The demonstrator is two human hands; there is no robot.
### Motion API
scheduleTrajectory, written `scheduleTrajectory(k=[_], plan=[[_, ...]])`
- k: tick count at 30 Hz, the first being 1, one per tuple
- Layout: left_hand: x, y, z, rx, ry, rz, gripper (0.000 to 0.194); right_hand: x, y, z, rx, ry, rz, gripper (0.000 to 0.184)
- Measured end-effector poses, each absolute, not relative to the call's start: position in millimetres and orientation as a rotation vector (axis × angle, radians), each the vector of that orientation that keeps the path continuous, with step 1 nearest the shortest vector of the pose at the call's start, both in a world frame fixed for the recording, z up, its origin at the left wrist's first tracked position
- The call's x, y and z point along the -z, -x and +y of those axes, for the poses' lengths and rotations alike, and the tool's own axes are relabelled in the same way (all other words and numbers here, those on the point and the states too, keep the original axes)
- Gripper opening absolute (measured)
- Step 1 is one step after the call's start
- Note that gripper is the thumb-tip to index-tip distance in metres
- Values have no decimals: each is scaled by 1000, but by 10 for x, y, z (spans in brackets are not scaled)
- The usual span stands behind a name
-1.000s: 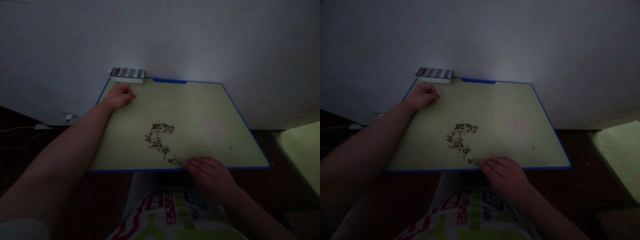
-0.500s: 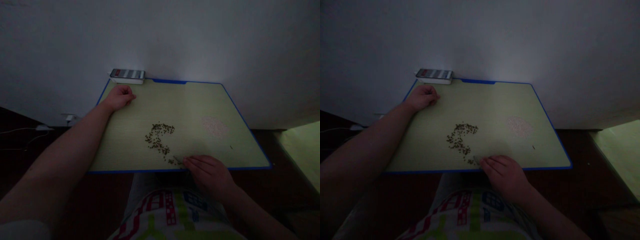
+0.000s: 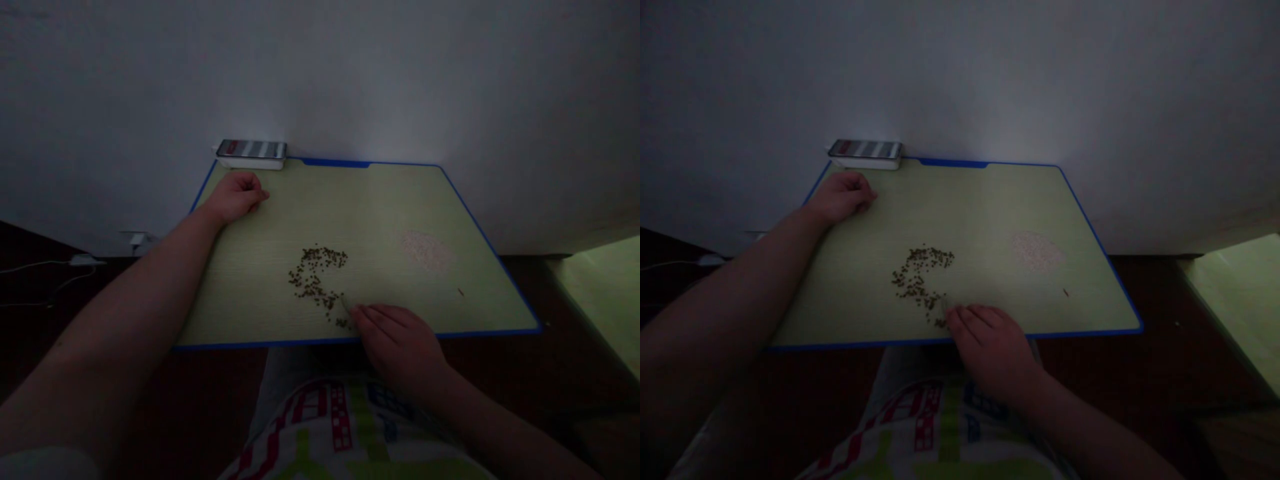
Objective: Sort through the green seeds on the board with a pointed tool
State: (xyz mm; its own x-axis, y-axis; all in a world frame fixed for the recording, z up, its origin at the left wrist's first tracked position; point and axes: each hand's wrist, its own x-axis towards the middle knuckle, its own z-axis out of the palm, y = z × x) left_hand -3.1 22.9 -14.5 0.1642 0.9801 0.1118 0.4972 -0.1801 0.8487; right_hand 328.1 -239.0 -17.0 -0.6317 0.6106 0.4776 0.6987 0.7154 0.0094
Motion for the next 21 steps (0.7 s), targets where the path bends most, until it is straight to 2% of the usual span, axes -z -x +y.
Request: scheduleTrajectory(k=[11, 21], plan=[[133, 24, 233, -892, -1761, 1424, 23, 146, -3656, -2099, 438, 1286, -2428, 32], [152, 24, 224, -904, -1739, 1438, 22, 104, -3371, -2352, 327, 1102, -2394, 31]])
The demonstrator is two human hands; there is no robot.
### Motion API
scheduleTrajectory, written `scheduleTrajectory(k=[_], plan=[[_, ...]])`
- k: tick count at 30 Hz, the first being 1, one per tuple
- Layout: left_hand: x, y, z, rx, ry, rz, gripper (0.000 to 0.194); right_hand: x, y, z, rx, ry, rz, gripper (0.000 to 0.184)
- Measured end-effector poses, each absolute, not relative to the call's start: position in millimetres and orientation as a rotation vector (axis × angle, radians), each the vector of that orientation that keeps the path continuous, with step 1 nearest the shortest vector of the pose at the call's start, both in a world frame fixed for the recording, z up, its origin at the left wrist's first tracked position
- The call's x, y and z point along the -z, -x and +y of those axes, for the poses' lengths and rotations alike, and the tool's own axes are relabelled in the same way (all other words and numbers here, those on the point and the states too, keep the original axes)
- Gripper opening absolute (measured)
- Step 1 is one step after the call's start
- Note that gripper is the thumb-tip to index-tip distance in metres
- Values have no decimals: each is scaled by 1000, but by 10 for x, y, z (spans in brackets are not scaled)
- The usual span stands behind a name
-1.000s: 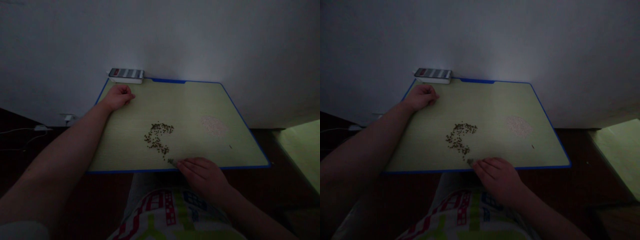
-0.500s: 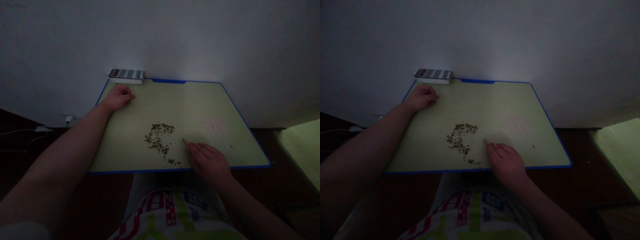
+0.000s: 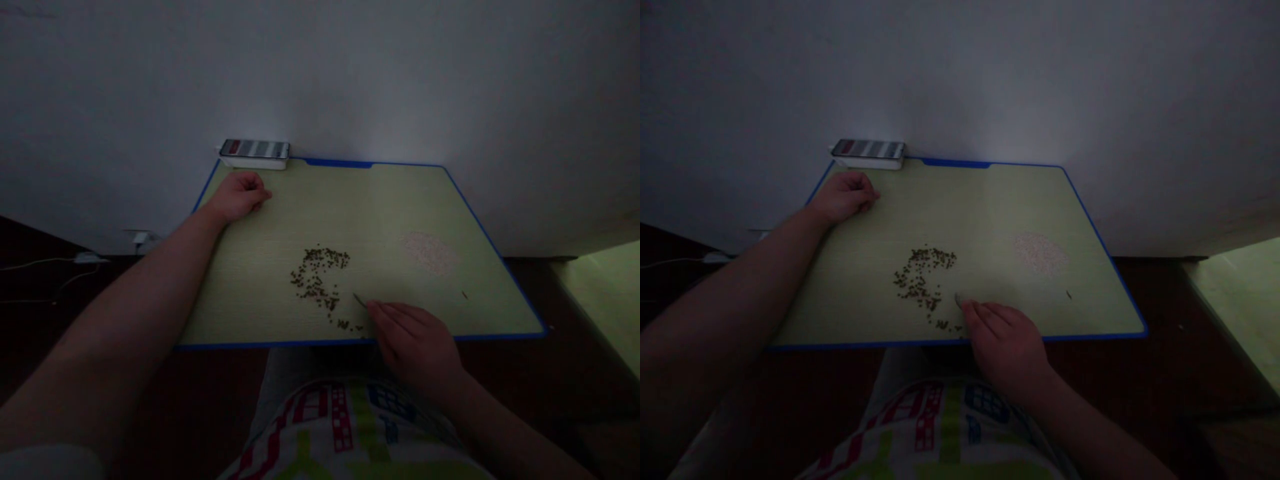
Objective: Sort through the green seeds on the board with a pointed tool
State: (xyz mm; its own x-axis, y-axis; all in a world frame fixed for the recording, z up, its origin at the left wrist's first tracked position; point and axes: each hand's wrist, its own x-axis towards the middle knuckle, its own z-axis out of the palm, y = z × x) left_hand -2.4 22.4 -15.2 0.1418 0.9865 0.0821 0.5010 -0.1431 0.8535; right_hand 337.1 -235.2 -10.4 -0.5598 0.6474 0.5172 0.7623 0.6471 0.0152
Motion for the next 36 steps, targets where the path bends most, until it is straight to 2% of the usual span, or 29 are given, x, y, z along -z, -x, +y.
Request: scheduleTrajectory(k=[11, 36], plan=[[147, 18, 228, -921, -1738, 1441, 23, 94, -3168, -2446, 240, 1022, -2445, 30], [161, 27, 246, -900, -1720, 1441, 23, 134, -3190, -2276, 368, 1172, -2448, 30]])
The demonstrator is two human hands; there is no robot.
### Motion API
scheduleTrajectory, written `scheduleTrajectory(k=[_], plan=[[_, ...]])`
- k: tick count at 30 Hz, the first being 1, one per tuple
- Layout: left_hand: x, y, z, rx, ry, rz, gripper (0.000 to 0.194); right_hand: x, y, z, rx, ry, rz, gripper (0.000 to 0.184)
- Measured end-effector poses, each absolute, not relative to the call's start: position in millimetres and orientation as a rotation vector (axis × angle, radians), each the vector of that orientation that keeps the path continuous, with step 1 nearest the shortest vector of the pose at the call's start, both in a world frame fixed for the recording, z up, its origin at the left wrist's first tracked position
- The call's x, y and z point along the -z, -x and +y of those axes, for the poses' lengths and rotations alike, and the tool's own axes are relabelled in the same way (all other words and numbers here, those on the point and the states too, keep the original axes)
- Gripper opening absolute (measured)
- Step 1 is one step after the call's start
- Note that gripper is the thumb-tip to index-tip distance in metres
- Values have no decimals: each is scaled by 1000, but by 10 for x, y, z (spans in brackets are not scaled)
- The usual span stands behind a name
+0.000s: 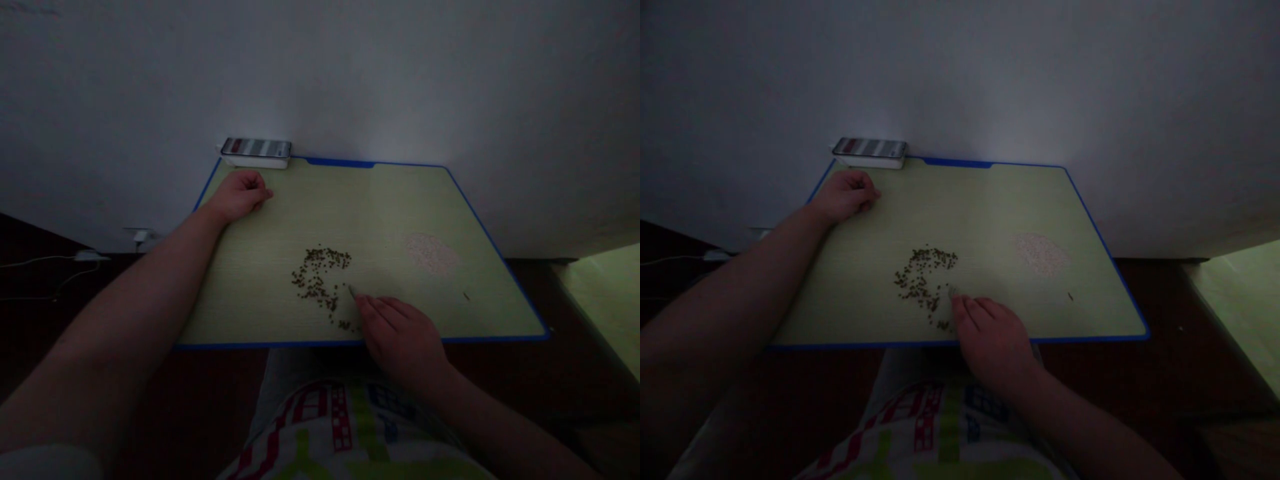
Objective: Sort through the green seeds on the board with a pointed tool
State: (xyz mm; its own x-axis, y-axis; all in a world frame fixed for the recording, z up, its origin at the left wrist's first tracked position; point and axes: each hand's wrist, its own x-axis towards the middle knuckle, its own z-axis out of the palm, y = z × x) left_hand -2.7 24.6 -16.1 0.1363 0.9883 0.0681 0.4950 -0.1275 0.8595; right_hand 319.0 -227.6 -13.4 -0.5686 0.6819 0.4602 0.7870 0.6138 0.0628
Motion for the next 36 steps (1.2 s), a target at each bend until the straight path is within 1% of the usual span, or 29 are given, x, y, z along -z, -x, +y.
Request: scheduleTrajectory(k=[10, 19, 23, 29, 36], plan=[[191, 34, 254, -929, -1721, 1401, 21, 131, -3170, -2278, 318, 1099, -2474, 32], [114, -2, 203, -918, -1727, 1424, 24, 162, -3192, -2119, 424, 1168, -2471, 32], [112, -7, 204, -913, -1719, 1423, 23, 191, -3316, -2011, 484, 1270, -2462, 33], [138, 12, 223, -906, -1733, 1407, 25, 208, -3572, -1784, 461, 1525, -2380, 37], [109, 5, 196, -910, -1745, 1396, 23, 228, -3697, -1785, 508, 1614, -2371, 39]])
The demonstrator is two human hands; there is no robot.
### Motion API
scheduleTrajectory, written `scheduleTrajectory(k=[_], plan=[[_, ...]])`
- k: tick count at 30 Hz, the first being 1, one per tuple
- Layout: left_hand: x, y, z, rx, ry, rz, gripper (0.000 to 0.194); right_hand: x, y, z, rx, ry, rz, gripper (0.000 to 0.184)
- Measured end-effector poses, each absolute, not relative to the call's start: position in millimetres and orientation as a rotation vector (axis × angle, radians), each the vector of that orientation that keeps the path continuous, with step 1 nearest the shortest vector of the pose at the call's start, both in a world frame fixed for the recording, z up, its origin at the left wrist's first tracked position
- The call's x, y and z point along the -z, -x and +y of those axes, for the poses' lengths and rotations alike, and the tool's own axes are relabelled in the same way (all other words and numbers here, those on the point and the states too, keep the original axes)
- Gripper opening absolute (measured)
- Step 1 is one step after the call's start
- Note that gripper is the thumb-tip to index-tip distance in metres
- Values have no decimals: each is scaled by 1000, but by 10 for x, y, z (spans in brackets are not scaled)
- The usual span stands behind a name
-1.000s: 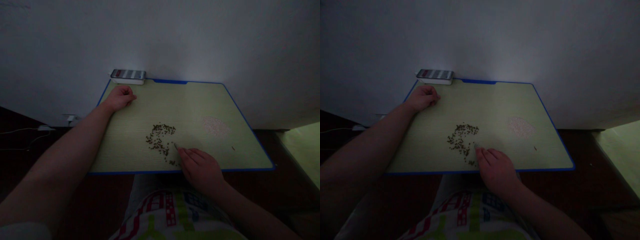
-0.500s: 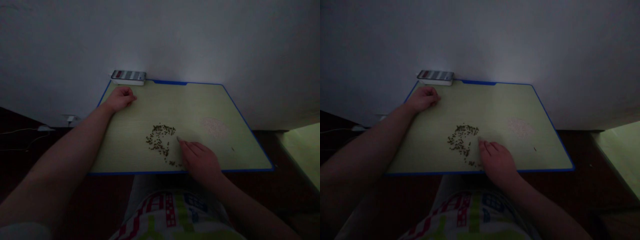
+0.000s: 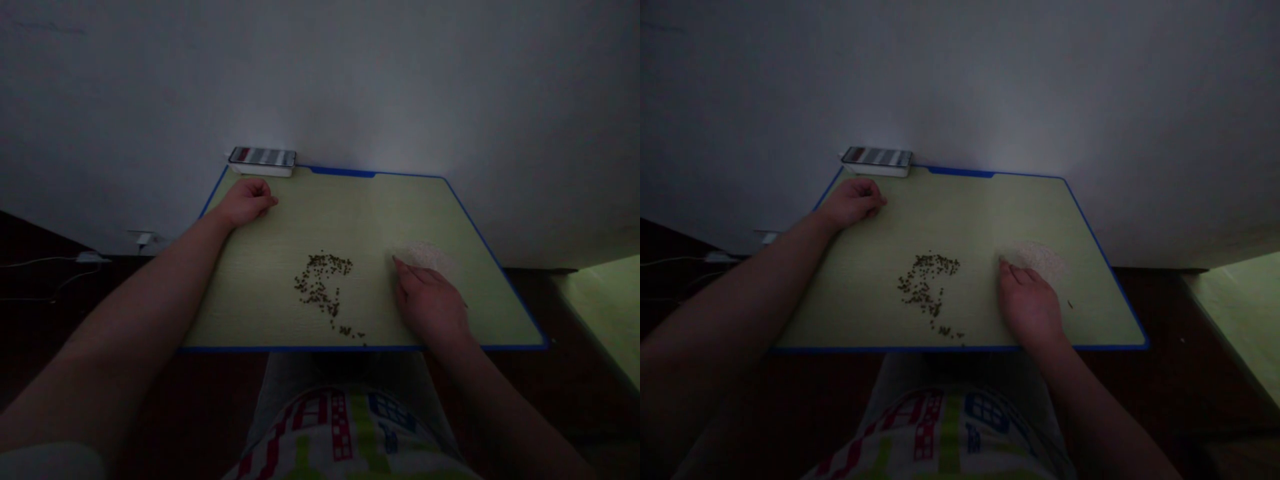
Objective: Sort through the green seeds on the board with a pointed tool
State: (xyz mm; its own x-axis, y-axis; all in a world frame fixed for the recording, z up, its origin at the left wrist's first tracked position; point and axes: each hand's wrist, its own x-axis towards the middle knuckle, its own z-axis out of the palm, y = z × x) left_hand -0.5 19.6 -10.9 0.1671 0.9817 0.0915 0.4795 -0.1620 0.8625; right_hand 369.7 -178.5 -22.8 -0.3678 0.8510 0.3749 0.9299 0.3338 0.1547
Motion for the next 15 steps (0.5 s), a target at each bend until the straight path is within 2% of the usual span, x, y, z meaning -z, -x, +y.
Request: scheduleTrajectory(k=[5, 10, 15], plan=[[129, 14, 217, -917, -1743, 1380, 25, 229, -3566, -1893, 538, 1528, -2487, 42], [127, 5, 213, -908, -1727, 1414, 24, 172, -3575, -1692, 418, 1610, -2483, 46], [138, 14, 226, -906, -1739, 1407, 23, 77, -3604, -1693, 316, 1573, -2506, 44]])
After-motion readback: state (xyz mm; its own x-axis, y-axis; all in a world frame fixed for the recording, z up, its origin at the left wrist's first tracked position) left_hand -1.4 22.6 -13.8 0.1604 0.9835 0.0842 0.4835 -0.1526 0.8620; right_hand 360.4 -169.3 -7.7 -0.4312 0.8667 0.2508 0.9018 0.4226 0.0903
